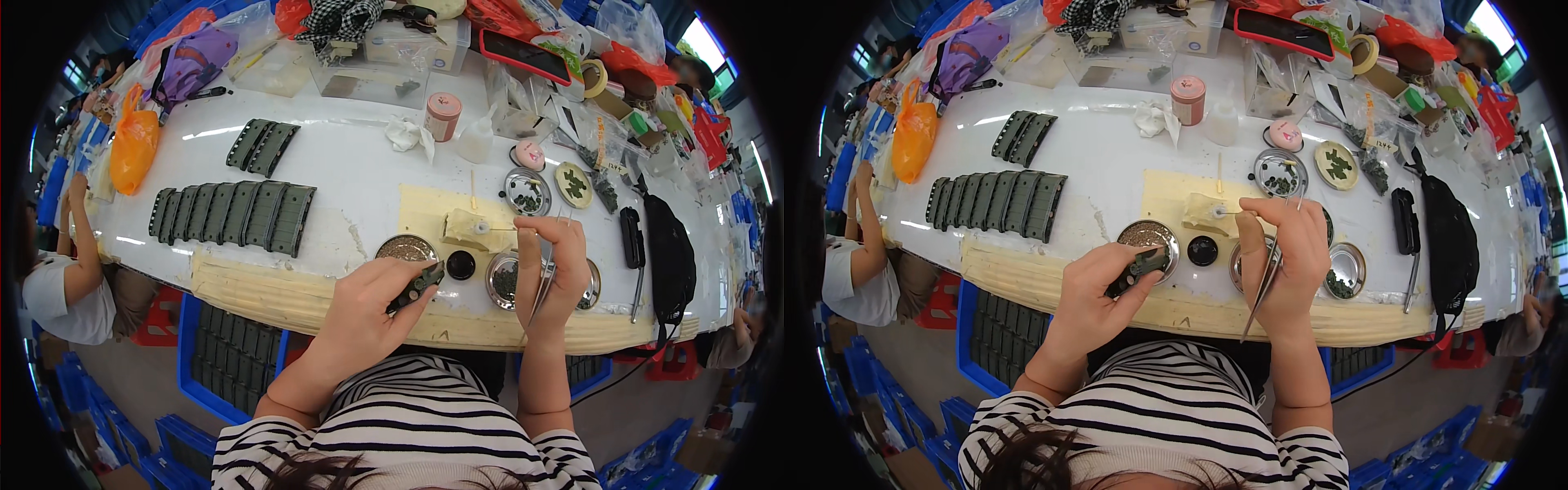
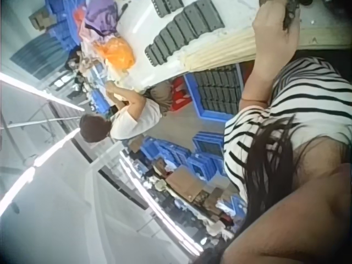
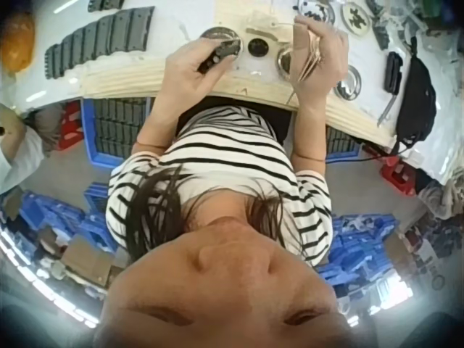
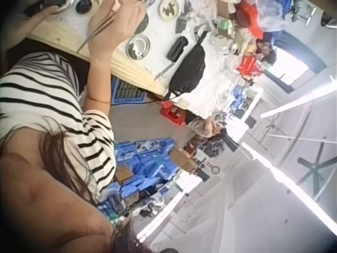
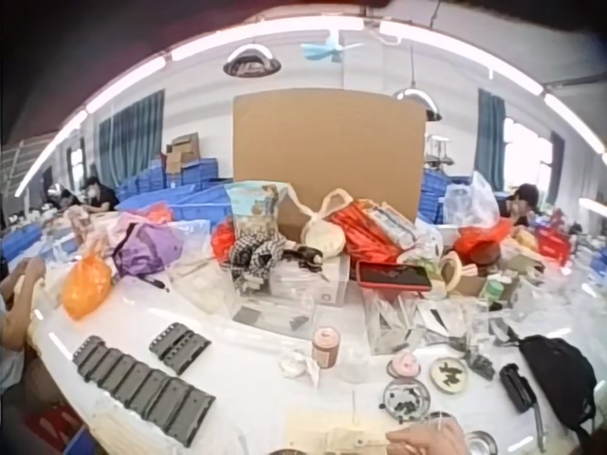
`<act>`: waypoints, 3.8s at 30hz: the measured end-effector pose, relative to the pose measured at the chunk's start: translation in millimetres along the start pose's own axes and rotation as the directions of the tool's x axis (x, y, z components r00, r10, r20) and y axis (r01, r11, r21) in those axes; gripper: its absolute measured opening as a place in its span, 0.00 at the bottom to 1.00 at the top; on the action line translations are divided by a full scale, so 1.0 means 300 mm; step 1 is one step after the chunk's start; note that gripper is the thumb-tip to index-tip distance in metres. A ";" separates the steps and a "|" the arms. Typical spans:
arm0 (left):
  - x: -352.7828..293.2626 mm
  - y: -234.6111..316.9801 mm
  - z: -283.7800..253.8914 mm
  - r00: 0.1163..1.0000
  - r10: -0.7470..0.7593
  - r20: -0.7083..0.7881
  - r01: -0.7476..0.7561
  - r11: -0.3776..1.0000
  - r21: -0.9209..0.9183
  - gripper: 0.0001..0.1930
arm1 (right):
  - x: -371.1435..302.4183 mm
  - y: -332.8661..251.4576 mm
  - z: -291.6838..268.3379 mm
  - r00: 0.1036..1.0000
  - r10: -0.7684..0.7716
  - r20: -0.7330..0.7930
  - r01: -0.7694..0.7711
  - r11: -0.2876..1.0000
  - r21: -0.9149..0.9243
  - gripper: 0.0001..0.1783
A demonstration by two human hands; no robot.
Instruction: Assembling small green plastic components and metallic pins at a factory workbench.
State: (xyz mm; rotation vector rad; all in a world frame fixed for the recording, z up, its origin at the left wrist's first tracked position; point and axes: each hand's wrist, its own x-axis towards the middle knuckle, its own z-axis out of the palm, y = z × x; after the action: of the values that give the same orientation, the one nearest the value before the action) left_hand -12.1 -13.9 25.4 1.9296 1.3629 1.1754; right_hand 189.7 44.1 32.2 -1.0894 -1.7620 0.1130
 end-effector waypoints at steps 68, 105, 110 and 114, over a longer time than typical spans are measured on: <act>0.039 -0.008 -0.033 0.735 0.579 0.353 -0.601 0.316 0.734 0.21 | -0.095 -0.082 -0.008 0.914 0.170 0.368 -0.358 0.764 0.536 0.05; 0.047 -0.005 -0.042 0.726 0.584 0.363 -0.619 0.326 0.715 0.20 | -0.099 -0.081 -0.007 0.928 0.221 0.300 -0.364 0.707 0.606 0.03; 0.046 -0.009 -0.046 0.717 0.598 0.359 -0.616 0.302 0.727 0.20 | -0.065 -0.039 -0.017 0.954 0.258 0.155 -0.301 0.826 0.476 0.03; 0.061 -0.005 -0.057 0.834 0.472 0.286 -0.546 0.633 0.549 0.22 | -0.019 0.027 0.000 0.990 0.121 0.068 -0.126 0.989 0.081 0.03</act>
State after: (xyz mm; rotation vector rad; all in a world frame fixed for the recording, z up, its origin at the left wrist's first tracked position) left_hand -25.1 2.3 39.4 2.9655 1.2606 0.8619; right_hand 195.0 44.7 23.9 -1.1429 -1.7283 0.2989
